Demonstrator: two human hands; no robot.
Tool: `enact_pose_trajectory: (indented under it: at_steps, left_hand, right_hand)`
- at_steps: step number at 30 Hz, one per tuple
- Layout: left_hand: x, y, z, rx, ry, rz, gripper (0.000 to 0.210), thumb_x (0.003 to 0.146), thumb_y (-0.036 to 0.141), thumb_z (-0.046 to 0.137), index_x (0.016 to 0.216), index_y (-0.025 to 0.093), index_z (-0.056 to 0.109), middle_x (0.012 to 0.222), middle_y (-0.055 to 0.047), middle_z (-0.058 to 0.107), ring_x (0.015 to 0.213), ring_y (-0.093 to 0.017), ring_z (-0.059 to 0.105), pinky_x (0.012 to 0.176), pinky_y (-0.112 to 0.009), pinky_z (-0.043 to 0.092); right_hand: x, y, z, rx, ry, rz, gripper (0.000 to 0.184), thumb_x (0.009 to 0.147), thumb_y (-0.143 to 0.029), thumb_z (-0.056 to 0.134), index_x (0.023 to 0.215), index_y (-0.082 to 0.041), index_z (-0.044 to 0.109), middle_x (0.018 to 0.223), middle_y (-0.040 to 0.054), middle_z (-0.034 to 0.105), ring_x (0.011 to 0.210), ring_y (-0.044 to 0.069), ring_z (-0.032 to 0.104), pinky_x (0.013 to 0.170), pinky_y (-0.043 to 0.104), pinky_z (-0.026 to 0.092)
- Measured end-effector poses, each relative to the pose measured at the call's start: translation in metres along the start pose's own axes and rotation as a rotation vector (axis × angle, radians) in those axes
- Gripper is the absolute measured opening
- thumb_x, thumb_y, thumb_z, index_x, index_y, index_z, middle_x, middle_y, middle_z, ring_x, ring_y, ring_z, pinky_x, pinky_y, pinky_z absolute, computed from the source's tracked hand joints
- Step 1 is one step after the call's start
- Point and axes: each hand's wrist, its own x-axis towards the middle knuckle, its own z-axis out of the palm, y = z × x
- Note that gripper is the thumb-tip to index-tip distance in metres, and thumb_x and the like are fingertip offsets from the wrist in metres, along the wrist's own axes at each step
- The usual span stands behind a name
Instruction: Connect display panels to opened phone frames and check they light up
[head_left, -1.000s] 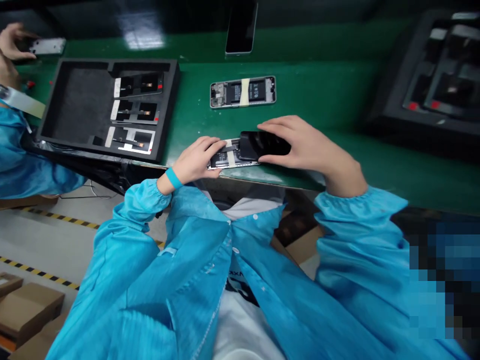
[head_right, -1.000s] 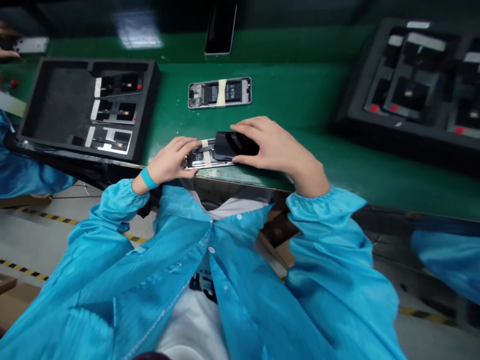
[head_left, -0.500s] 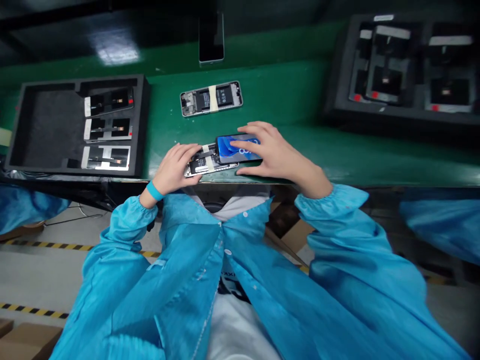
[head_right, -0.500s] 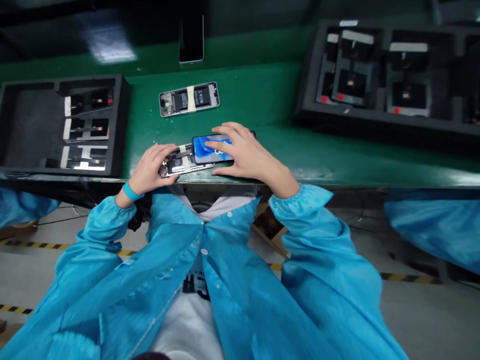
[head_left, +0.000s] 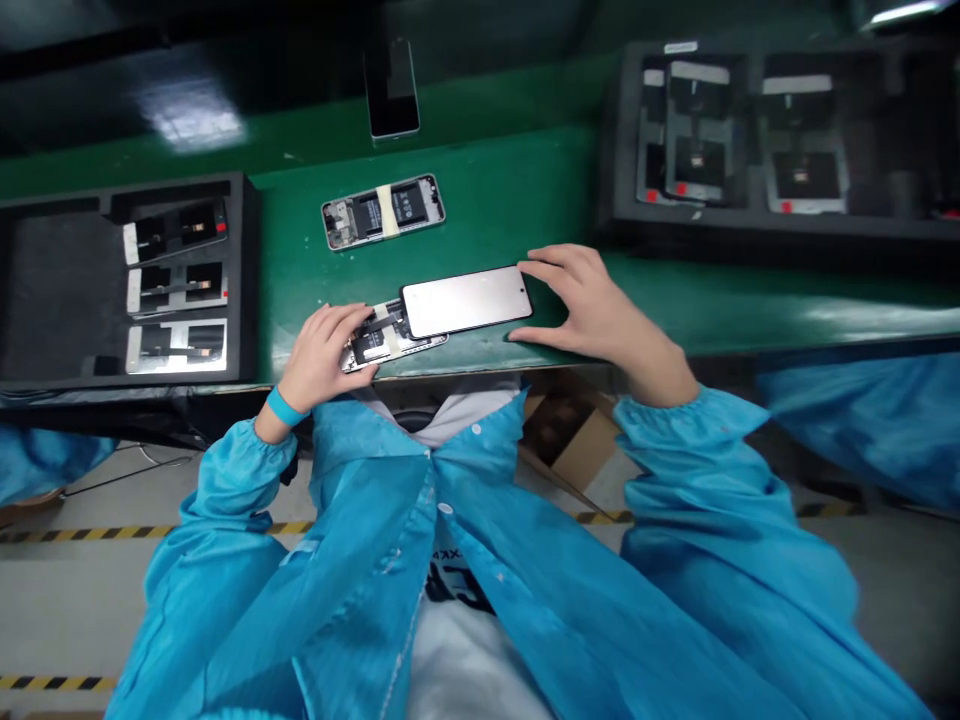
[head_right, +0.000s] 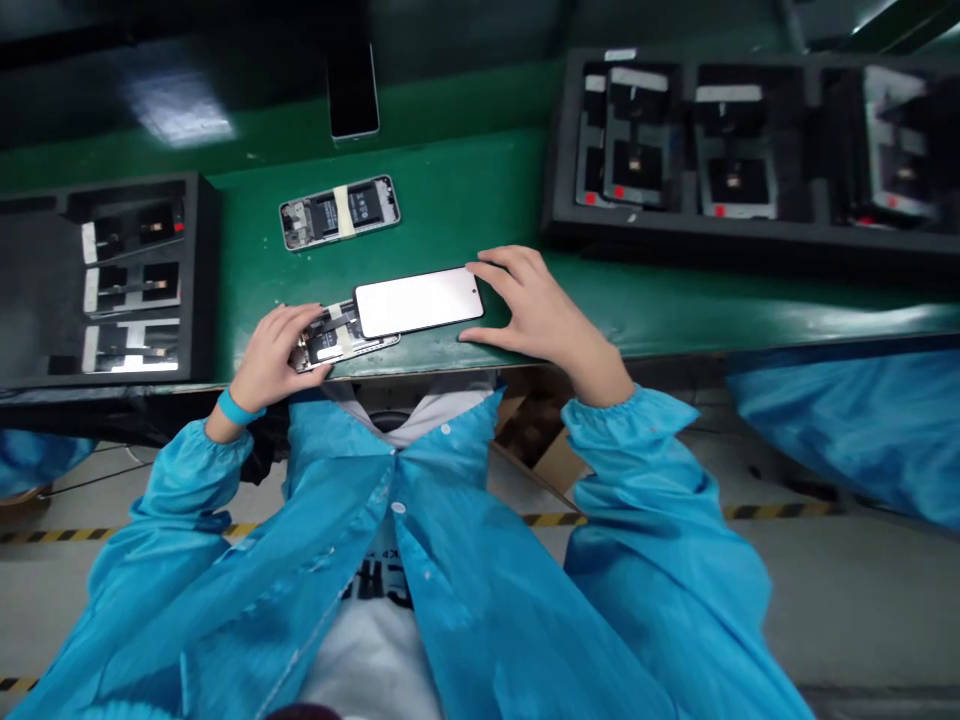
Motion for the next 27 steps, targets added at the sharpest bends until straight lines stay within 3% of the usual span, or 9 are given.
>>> enact_pose_trajectory:
  at_steps: [6, 11, 19, 27]
  left_hand:
    - [0.0007, 0.0027, -0.0044, 0.016, -0.074, -0.065, 0.074, 0.094, 0.054, 0.066, 0.158, 0.02, 0.053, 0.155, -0.017, 0.066, 0.143, -0.037, 0.063, 0.13, -0.06, 0.042]
    - [0.0006, 0.0032, -0.0052, 0.014, -0.048, -0.051, 0.071, 0.094, 0.054, 0.067, 0.156, 0.02, 0.055, 0.154, -0.017, 0.067, 0.141, -0.037, 0.065, 0.129, -0.059, 0.043]
    - [0.0005, 0.004, -0.0034, 0.039, -0.053, -0.062, 0.073, 0.092, 0.052, 0.068, 0.156, 0.022, 0.054, 0.154, -0.016, 0.068, 0.141, -0.036, 0.065, 0.129, -0.06, 0.043]
    - [0.0022, 0.0042, -0.0013, 0.006, -0.02, -0.034, 0.057, 0.091, 0.043, 0.073, 0.143, 0.022, 0.062, 0.15, -0.017, 0.07, 0.133, -0.037, 0.066, 0.116, -0.059, 0.054]
  right_hand:
    - [-0.0021, -0.0015, 0.0055, 0.085, -0.056, 0.185, 0.12, 0.082, -0.093, 0.069, 0.174, -0.022, 0.039, 0.163, 0.0185, 0.054, 0.152, 0.047, 0.048, 0.13, 0.07, 0.04]
    - [-0.0028, -0.0029, 0.0059, 0.107, -0.055, 0.198, 0.119, 0.083, -0.091, 0.07, 0.175, -0.024, 0.036, 0.165, 0.0186, 0.051, 0.154, 0.047, 0.046, 0.131, 0.07, 0.039]
    - [-0.0027, -0.0015, 0.0082, 0.104, -0.038, 0.202, 0.116, 0.081, -0.094, 0.069, 0.171, -0.024, 0.043, 0.158, 0.0179, 0.057, 0.151, 0.046, 0.05, 0.13, 0.069, 0.04]
    - [-0.0022, -0.0046, 0.0064, 0.1, -0.032, 0.22, 0.114, 0.083, -0.092, 0.069, 0.171, -0.025, 0.042, 0.161, 0.0175, 0.055, 0.152, 0.044, 0.05, 0.131, 0.068, 0.042]
